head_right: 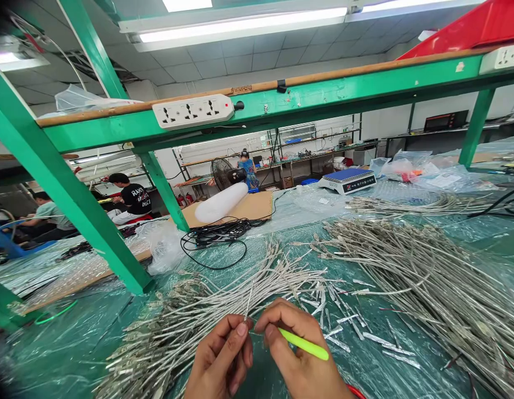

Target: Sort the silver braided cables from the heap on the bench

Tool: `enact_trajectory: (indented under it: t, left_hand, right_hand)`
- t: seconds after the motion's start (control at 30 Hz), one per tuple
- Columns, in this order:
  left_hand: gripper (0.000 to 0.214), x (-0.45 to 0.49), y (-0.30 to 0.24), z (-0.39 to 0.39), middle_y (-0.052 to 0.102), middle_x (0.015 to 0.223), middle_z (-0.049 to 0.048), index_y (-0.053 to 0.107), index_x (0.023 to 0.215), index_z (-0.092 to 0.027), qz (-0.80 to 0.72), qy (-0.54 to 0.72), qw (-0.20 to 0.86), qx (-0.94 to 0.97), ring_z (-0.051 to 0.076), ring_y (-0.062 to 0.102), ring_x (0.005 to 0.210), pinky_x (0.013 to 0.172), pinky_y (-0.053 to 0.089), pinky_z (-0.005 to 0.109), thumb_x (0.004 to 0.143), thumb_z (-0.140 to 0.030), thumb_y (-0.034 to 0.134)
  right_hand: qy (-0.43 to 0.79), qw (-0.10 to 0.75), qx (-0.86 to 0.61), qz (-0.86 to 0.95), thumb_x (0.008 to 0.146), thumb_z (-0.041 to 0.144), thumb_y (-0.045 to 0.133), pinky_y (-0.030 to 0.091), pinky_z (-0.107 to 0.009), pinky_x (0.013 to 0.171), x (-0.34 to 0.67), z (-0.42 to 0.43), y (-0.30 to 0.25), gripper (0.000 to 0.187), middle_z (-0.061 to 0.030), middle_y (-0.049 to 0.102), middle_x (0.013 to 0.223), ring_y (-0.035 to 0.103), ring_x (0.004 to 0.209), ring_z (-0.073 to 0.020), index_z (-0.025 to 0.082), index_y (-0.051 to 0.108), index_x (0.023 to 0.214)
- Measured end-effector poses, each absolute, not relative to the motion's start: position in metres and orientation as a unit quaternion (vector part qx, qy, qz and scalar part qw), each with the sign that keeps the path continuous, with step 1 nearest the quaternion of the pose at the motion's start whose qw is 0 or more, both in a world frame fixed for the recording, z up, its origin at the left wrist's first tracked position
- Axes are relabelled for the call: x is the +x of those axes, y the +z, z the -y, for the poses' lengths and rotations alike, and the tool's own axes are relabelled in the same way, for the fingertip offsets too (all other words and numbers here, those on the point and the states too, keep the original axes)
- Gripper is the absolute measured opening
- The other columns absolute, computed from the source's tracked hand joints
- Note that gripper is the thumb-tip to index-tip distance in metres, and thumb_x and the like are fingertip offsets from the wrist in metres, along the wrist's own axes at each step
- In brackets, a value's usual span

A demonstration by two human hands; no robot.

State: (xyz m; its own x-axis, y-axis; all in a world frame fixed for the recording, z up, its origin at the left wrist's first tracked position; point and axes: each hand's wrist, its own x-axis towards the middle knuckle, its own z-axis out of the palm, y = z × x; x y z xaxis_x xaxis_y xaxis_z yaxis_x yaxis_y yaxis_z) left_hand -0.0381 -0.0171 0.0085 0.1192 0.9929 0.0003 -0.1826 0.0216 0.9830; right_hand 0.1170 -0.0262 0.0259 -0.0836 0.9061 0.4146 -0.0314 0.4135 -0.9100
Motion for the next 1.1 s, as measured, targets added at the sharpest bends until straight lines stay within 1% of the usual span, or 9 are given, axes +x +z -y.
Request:
enact_trajectory:
  t: [0.17,0.37,0.67,0.9,1.1]
  left_hand:
    - [0.037,-0.0382,0.0070,0.0169,0.059,0.049,-0.0021,0.060,0.078,-0.015,-0.412,0.495,0.599,0.477,0.000,0.030,0.029,0.033,0.014,0.015,0.079,-0.051,0.067]
    - [0.033,-0.0392,0.0059,0.0152,0.060,0.050,-0.0024,0.061,0.077,-0.016,-0.394,0.506,0.619,0.453,0.000,0.029,0.029,0.033,0.014,0.015,0.081,-0.048,0.066]
    - [0.036,-0.0388,0.0076,0.0159,0.059,0.048,-0.0023,0.062,0.077,-0.016,-0.396,0.510,0.616,0.450,0.001,0.029,0.029,0.034,0.013,0.015,0.076,-0.050,0.069]
    - [0.035,-0.0397,0.0040,0.0144,0.060,0.049,-0.0017,0.063,0.078,-0.015,-0.393,0.503,0.620,0.456,0.000,0.030,0.028,0.034,0.013,0.015,0.079,-0.050,0.067]
    - [0.034,-0.0403,0.0019,0.0133,0.060,0.049,-0.0018,0.062,0.077,-0.015,-0.393,0.499,0.623,0.457,0.000,0.030,0.028,0.034,0.013,0.016,0.080,-0.049,0.066]
  right_hand:
    - [0.408,0.578,-0.354,0.611,0.090,0.031,0.052,0.042,-0.024,0.059,0.1173,0.0259,0.0261,0.022,-0.0015,0.059,0.072,0.054,0.066,-0.0158,0.020,0.067,0.077]
    - [0.415,0.587,-0.339,0.607,0.089,0.029,0.053,0.042,-0.024,0.060,0.1201,0.0244,0.0216,0.020,-0.0012,0.058,0.072,0.054,0.065,-0.0154,0.019,0.066,0.078]
    - [0.415,0.583,-0.349,0.604,0.089,0.032,0.053,0.041,-0.024,0.058,0.1195,0.0239,0.0233,0.022,-0.0013,0.058,0.071,0.052,0.065,-0.0159,0.019,0.066,0.076]
    - [0.420,0.584,-0.354,0.598,0.088,0.032,0.053,0.041,-0.024,0.058,0.1189,0.0244,0.0244,0.022,-0.0011,0.057,0.069,0.053,0.064,-0.0160,0.019,0.066,0.075]
    - [0.421,0.594,-0.336,0.598,0.088,0.028,0.054,0.041,-0.025,0.059,0.1183,0.0232,0.0209,0.020,-0.0008,0.057,0.069,0.052,0.064,-0.0152,0.019,0.066,0.076]
